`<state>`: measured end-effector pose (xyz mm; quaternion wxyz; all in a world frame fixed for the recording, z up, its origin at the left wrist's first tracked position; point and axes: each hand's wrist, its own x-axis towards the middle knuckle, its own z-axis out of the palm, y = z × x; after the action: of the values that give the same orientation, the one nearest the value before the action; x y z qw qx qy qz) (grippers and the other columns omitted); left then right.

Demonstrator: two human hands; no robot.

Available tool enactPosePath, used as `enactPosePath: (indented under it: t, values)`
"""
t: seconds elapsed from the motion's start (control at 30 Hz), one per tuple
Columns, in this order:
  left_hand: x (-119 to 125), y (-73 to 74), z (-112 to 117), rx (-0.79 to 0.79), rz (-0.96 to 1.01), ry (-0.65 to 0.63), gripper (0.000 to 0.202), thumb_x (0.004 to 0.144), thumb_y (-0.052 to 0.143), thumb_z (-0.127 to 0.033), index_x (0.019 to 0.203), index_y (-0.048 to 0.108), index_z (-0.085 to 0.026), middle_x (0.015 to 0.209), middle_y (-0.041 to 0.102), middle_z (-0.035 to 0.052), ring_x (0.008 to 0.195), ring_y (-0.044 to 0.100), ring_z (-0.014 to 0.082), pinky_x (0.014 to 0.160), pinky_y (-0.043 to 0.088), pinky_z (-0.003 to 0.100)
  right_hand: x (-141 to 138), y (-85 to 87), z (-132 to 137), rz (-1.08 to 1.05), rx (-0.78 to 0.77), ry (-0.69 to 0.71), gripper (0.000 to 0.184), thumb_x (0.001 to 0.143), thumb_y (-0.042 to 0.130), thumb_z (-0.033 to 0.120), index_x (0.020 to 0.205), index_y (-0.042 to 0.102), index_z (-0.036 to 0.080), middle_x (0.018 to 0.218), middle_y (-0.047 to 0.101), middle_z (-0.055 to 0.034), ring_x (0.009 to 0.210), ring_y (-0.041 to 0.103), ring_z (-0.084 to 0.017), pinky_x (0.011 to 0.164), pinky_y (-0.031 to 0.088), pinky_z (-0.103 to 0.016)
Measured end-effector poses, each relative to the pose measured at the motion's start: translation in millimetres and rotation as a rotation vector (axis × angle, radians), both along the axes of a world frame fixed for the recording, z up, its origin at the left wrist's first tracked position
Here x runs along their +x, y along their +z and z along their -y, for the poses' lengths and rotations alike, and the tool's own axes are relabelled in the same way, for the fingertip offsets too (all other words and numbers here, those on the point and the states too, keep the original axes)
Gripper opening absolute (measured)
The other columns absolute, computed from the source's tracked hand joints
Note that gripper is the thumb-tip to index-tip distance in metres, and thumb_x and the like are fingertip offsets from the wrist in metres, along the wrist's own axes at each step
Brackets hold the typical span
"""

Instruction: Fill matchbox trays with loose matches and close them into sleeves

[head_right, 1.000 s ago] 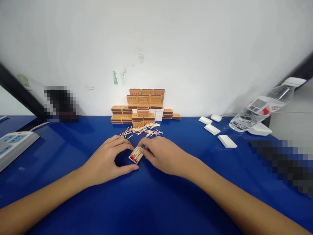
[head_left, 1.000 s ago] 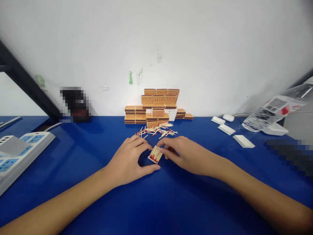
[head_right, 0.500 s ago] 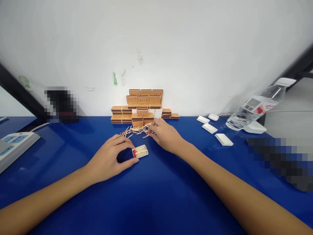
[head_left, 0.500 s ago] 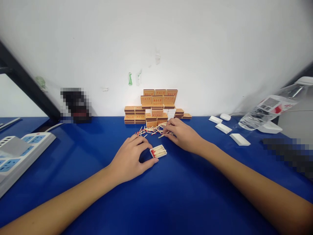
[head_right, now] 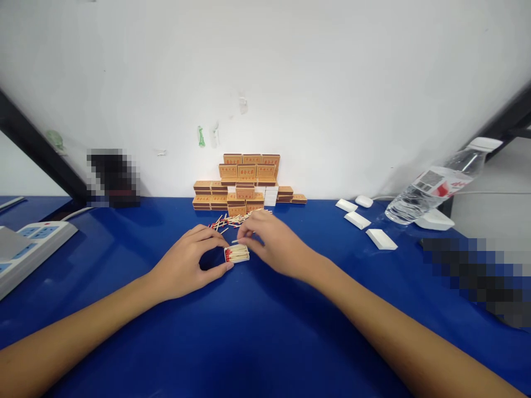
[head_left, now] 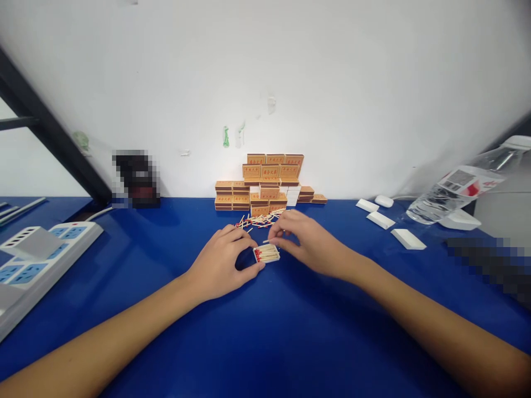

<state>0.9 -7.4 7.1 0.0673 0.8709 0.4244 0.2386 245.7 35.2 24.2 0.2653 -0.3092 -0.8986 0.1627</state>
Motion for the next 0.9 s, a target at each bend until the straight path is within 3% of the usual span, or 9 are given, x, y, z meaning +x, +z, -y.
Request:
enactPosePath:
  t: [0.17, 0.33, 0.4, 0.5, 0.6, 0.7, 0.77, 0.9]
  values:
    - [-0.3, -0.9, -0.9, 0.005, -0.005, -0.005, 0.027, 0.094, 0.072, -0.041, 0.111, 0.072, -0.020, 0.108, 0.071, 0.0071, 0.103, 0.061, 0.0272, 0.095, 0.051, 0.047, -13.6, 1.0, 17.0, -0.031, -0.126, -0.022, 0.007, 0.101, 0.061, 0.021, 0.094, 0.064, 0.021, 0.092, 0.064, -0.0033, 0.089, 0.056, -0.019, 0.080, 0.045, -0.033]
    - [-1.9, -1.1, 0.8, -0.002, -0.005, -0.015, 0.026, 0.093, 0.073, -0.042, 0.108, 0.072, -0.020, 0.112, 0.072, 0.0070, 0.106, 0.062, 0.0271, 0.098, 0.050, 0.049, -13.8, 1.6, 11.6, -0.210, -0.500, -0.096, 0.017, 0.099, 0.061, 0.034, 0.089, 0.063, 0.020, 0.077, 0.059, 0.0014, 0.069, 0.050, -0.015, 0.065, 0.043, -0.030]
    - [-2.6, -1.0, 0.5, -0.009, 0.006, -0.027, 0.025, 0.093, 0.073, -0.041, 0.107, 0.072, -0.020, 0.111, 0.072, 0.0064, 0.105, 0.063, 0.0262, 0.100, 0.050, 0.049, -14.8, 0.5, 10.5, -0.268, -0.575, -0.089, 0.019, 0.096, 0.065, 0.036, 0.087, 0.063, 0.020, 0.075, 0.057, 0.0020, 0.068, 0.048, -0.014, 0.064, 0.042, -0.030]
    - [-2.7, -1.1, -1.0, -0.014, 0.026, -0.054, 0.025, 0.093, 0.074, -0.042, 0.105, 0.072, -0.020, 0.110, 0.071, 0.0063, 0.103, 0.063, 0.0250, 0.101, 0.051, 0.047, -15.8, -1.7, 10.9, -0.356, -0.616, -0.090, 0.016, 0.093, 0.069, 0.033, 0.101, 0.064, 0.019, 0.079, 0.060, 0.0020, 0.070, 0.052, -0.014, 0.067, 0.045, -0.030]
    - [-2.2, -1.4, -1.9, -0.023, 0.043, -0.084, 0.025, 0.093, 0.074, -0.042, 0.106, 0.072, -0.020, 0.110, 0.071, 0.0061, 0.103, 0.064, 0.0240, 0.103, 0.050, 0.047, -14.9, -2.6, 10.5, -0.382, -0.602, -0.086, 0.030, 0.092, 0.069, 0.029, 0.120, 0.064, 0.020, 0.082, 0.063, 0.0020, 0.073, 0.056, -0.015, 0.070, 0.047, -0.031]
    - [-2.4, -1.6, -2.1, -0.034, 0.048, -0.092, 0.026, 0.093, 0.075, -0.041, 0.108, 0.072, -0.020, 0.111, 0.071, 0.0060, 0.104, 0.065, 0.0237, 0.106, 0.049, 0.047, -13.6, -2.3, 8.2, -0.360, -0.560, -0.104, 0.017, 0.091, 0.070, 0.032, 0.103, 0.071, 0.019, 0.081, 0.065, 0.0001, 0.072, 0.056, -0.015, 0.068, 0.047, -0.031]
    - [-3.3, -1.5, -2.7, -0.035, 0.048, -0.085, 0.026, 0.093, 0.075, -0.040, 0.109, 0.073, -0.020, 0.110, 0.072, 0.0063, 0.103, 0.065, 0.0239, 0.105, 0.049, 0.047, -13.0, -2.3, 6.6, -0.354, -0.559, -0.116, 0.018, 0.091, 0.073, 0.036, 0.091, 0.072, 0.018, 0.080, 0.067, -0.0011, 0.072, 0.056, -0.015, 0.068, 0.047, -0.031]
    - [-6.0, -0.9, -5.7, -0.025, 0.059, -0.068, 0.026, 0.093, 0.074, -0.040, 0.109, 0.072, -0.020, 0.110, 0.072, 0.0064, 0.104, 0.063, 0.0251, 0.099, 0.052, 0.046, -10.8, -2.7, 5.5, -0.292, -0.581, -0.094, 0.023, 0.091, 0.074, 0.041, 0.089, 0.074, 0.018, 0.078, 0.068, -0.0004, 0.071, 0.055, -0.014, 0.068, 0.046, -0.031]
